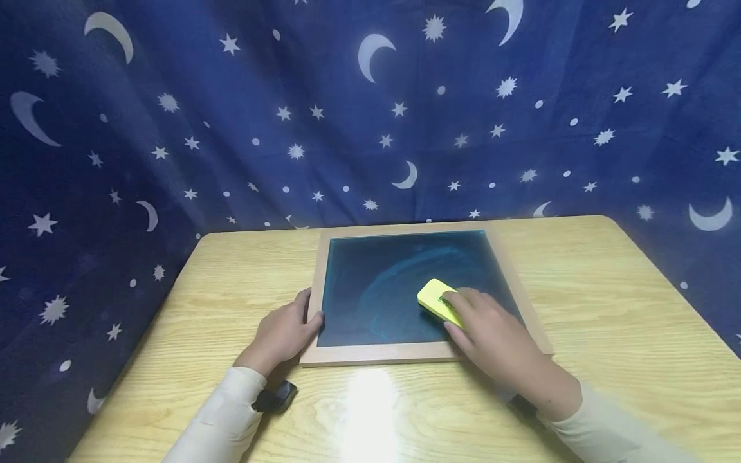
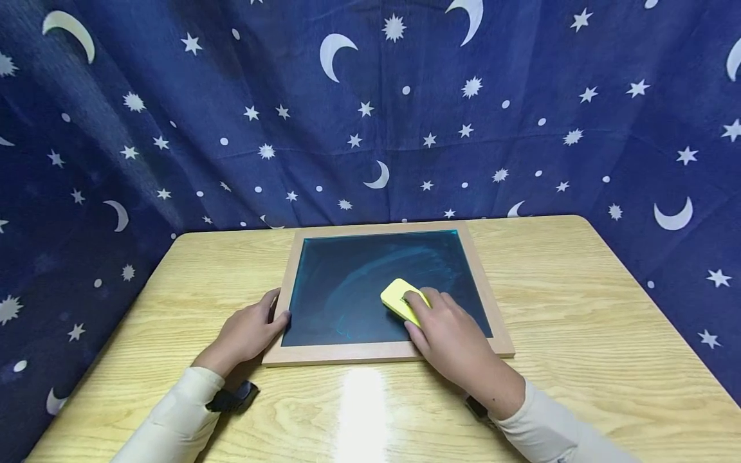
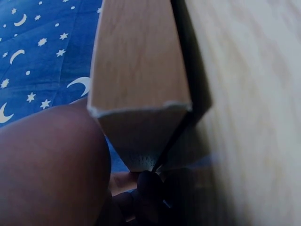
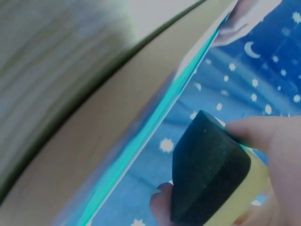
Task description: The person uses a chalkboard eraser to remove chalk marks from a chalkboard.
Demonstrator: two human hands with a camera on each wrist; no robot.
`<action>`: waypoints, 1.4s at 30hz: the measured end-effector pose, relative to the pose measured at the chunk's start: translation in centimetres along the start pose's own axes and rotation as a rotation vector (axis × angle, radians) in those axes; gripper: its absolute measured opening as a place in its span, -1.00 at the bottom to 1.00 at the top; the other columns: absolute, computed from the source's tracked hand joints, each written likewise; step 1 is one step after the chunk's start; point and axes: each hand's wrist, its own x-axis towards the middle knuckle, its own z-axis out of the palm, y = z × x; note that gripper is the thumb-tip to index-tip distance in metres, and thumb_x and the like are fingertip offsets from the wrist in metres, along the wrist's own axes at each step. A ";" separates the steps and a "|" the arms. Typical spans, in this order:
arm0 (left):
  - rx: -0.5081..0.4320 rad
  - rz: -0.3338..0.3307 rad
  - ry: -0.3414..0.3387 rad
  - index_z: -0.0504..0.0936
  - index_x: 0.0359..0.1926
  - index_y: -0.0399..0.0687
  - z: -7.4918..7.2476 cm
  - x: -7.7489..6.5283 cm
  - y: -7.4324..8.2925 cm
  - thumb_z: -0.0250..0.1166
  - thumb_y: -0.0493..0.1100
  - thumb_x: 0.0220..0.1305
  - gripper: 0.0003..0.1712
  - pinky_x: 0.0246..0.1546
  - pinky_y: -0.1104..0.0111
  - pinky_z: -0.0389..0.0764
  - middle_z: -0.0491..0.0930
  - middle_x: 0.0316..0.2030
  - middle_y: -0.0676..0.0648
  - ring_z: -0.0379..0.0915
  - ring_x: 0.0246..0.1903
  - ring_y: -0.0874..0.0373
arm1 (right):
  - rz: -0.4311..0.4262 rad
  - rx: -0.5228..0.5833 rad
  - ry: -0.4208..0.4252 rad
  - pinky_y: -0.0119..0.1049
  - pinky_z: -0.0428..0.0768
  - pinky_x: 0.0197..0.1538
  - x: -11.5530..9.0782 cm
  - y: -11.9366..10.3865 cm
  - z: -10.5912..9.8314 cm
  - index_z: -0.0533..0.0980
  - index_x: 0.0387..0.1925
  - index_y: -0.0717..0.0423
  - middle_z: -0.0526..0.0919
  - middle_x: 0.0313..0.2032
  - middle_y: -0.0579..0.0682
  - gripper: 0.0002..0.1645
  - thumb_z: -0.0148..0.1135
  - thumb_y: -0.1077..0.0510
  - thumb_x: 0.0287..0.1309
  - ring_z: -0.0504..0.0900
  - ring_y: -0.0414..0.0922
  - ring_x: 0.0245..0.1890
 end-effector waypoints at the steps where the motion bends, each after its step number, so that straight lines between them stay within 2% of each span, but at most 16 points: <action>1: 0.003 0.002 0.002 0.23 0.49 -0.10 0.0 0.0 0.0 0.02 0.14 0.43 -0.26 -0.25 -0.01 0.59 0.66 0.08 -0.27 0.68 -0.08 -0.20 | 0.014 0.001 0.007 0.08 0.60 0.07 -0.1 0.4 -0.2 0.45 0.20 0.14 0.62 0.05 0.19 -0.47 0.32 0.09 0.23 0.62 0.15 0.06; 6: 0.002 0.013 0.002 0.24 0.49 -0.11 -0.1 0.1 0.0 0.02 0.14 0.42 -0.27 -0.27 0.00 0.59 0.67 0.07 -0.26 0.68 -0.11 -0.19 | 0.076 0.020 0.036 0.16 0.58 0.07 -0.9 2.2 -1.3 0.43 0.23 0.16 0.62 0.07 0.21 -0.46 0.27 0.09 0.26 0.61 0.19 0.09; 11: 0.000 0.013 -0.002 0.22 0.49 -0.11 0.0 0.1 0.1 0.00 0.14 0.44 -0.27 -0.18 -0.06 0.59 0.64 0.12 -0.27 0.66 -0.03 -0.23 | 0.119 0.024 0.044 0.22 0.57 0.03 -1.4 3.7 -2.3 0.40 0.27 0.18 0.60 0.09 0.25 -0.44 0.24 0.11 0.28 0.59 0.25 0.09; 18: -0.002 0.017 -0.005 0.22 0.49 -0.11 0.0 0.0 0.1 0.00 0.14 0.44 -0.27 -0.15 -0.08 0.58 0.63 0.13 -0.28 0.64 0.00 -0.24 | 0.205 -0.007 0.051 0.27 0.57 -0.17 -1.8 6.3 -3.0 0.38 0.28 0.18 0.55 0.05 0.35 -0.44 0.23 0.11 0.31 0.63 0.30 -0.09; 21: -0.003 0.016 -0.008 0.22 0.49 -0.11 0.0 -0.1 0.1 0.00 0.14 0.44 -0.27 -0.16 -0.07 0.58 0.63 0.13 -0.27 0.64 -0.01 -0.24 | 0.256 -0.020 0.013 0.30 0.55 -0.23 -1.9 7.6 -3.3 0.34 0.29 0.19 0.52 0.05 0.39 -0.44 0.19 0.09 0.35 0.63 0.36 -0.15; 27: -0.005 0.012 -0.008 0.22 0.50 -0.10 -0.1 0.0 -0.1 0.00 0.14 0.44 -0.27 -0.15 -0.09 0.58 0.63 0.14 -0.28 0.64 0.00 -0.26 | 0.343 -0.024 -0.042 0.35 0.52 -0.20 -1.8 10.1 -3.1 0.28 0.34 0.22 0.47 0.08 0.49 -0.43 0.08 0.04 0.44 0.59 0.47 -0.11; 31: 0.000 0.013 -0.012 0.21 0.50 -0.13 0.0 0.1 -0.2 -0.01 0.15 0.44 -0.25 -0.15 -0.08 0.59 0.63 0.13 -0.30 0.64 0.00 -0.28 | 0.409 -0.026 -0.113 0.36 0.52 -0.21 -1.8 11.2 -3.2 0.21 0.39 0.24 0.41 0.09 0.54 -0.39 -0.02 -0.02 0.49 0.57 0.51 -0.12; 42: 0.005 0.016 0.005 0.22 0.49 -0.11 0.2 0.1 -0.2 -0.02 0.17 0.42 -0.25 -0.14 -0.08 0.58 0.64 0.12 -0.30 0.63 0.00 -0.28 | 0.455 -0.060 -0.174 0.27 0.51 -0.43 -2.2 13.7 -3.0 0.17 0.37 0.30 0.38 -0.03 0.59 -0.40 -0.10 0.02 0.49 0.58 0.47 -0.34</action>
